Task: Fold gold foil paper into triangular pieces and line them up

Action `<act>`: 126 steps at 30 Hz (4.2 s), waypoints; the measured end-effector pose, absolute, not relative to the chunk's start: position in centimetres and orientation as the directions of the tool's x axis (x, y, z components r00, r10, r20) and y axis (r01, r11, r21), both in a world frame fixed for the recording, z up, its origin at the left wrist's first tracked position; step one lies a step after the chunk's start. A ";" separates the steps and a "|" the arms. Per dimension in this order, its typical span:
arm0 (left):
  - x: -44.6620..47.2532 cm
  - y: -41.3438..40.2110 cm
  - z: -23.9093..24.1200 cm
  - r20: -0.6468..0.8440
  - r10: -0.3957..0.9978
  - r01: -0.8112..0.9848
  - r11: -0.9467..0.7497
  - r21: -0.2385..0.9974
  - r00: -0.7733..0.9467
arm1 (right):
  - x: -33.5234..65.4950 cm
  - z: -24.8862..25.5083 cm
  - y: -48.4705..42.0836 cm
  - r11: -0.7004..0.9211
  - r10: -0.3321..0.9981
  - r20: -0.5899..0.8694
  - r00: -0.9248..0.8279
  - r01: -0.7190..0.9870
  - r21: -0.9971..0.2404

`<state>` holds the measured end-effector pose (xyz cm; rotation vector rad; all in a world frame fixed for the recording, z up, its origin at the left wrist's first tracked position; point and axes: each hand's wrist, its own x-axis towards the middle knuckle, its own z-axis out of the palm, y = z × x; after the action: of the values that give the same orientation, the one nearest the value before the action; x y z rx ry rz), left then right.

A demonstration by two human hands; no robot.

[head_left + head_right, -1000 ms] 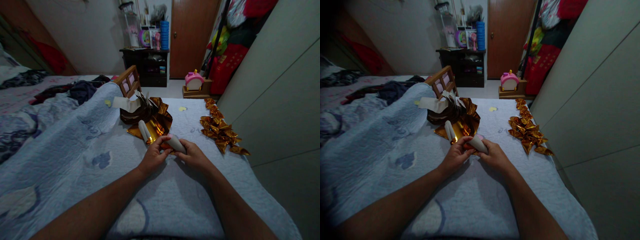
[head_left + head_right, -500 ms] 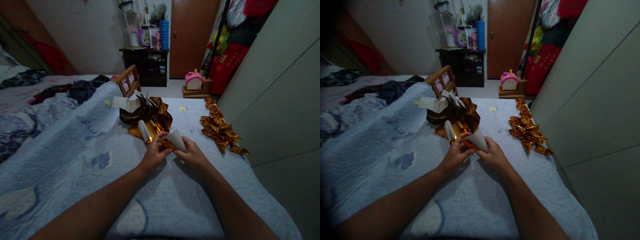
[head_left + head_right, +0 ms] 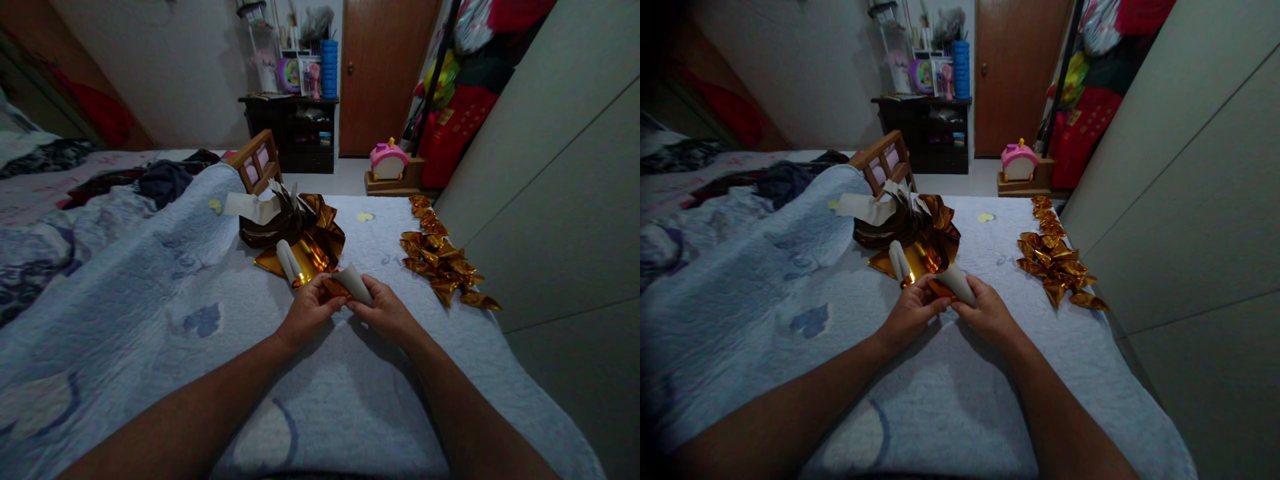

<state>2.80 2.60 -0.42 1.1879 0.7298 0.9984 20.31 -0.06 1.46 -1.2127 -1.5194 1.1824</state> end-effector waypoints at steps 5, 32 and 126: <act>2.7 2.7 -0.5 0.051 0.925 -0.254 0.050 0.966 0.376 | 20.4 1.8 -0.2 0.065 0.981 0.029 -0.190 0.186 -0.980; 2.6 2.9 -0.6 0.043 0.940 -0.272 0.054 0.961 0.339 | 20.8 1.4 -0.1 0.006 0.981 -0.041 -0.188 0.244 -0.970; 2.0 2.9 -1.5 0.030 0.875 -0.012 -0.027 1.000 0.482 | 21.3 0.3 0.6 0.014 0.998 -0.007 -0.059 0.357 -0.934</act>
<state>1.99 2.94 -1.48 1.4237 0.8127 0.8530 21.35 0.57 0.30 -1.4422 -1.5223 1.0549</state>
